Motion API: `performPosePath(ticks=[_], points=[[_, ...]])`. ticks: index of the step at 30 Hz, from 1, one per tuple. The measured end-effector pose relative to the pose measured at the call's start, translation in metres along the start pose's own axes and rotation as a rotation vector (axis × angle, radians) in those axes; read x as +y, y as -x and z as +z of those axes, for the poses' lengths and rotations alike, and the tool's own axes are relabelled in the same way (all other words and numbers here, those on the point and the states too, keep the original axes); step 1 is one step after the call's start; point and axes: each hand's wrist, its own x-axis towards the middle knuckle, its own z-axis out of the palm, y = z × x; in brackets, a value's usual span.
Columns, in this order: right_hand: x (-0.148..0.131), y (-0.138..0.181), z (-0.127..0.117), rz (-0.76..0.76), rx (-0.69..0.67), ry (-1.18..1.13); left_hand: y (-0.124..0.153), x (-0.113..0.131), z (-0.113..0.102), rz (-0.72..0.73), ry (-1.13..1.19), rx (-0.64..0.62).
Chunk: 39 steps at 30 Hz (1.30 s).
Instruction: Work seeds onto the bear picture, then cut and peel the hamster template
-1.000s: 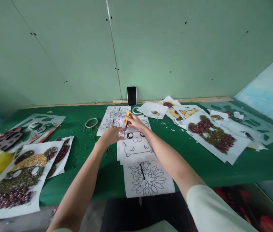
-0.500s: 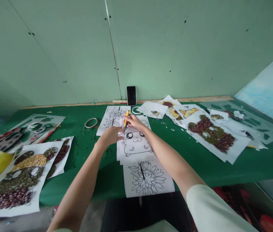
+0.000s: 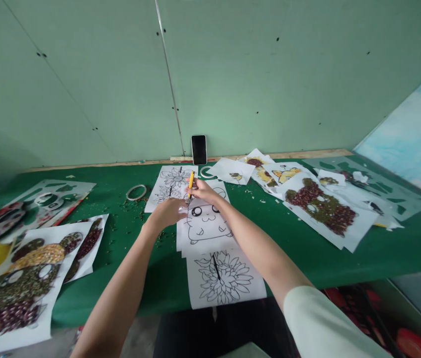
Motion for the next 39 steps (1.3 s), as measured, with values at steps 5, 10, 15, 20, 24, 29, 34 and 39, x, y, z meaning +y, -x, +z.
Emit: performPosePath(ticks=[5,10,15,20,24,29,34,39], points=[[0.0006,-0.0010,0.0010,-0.003,0.013,0.005,-0.0012,-0.0028,0.0023,-0.015,0.011,-0.012],[0.0025,-0.0028,0.0007,-0.014,0.030,0.077,-0.0014,-0.0014,0.0007,-0.022,0.010,-0.019],[0.0045,-0.0039,-0.0005,-0.034,0.042,0.122,-0.0020,0.0003,-0.0010,-0.022,-0.015,-0.044],[0.0051,-0.0040,-0.0008,-0.031,0.035,0.107,-0.0018,0.0012,-0.0016,-0.031,-0.013,-0.044],[0.0038,-0.0036,-0.0006,-0.018,0.039,0.084,-0.0014,0.0017,-0.0028,-0.031,-0.005,-0.057],[0.0004,-0.0021,-0.0002,-0.008,0.048,0.050,-0.0023,-0.0006,-0.0004,-0.029,0.007,-0.040],[-0.0027,-0.0006,0.0007,0.020,0.059,0.073,-0.0028,-0.0041,0.0035,-0.009,0.031,-0.014],[-0.0031,-0.0016,0.0007,0.021,0.090,0.073,-0.0026,-0.0043,0.0041,-0.015,0.044,0.002]])
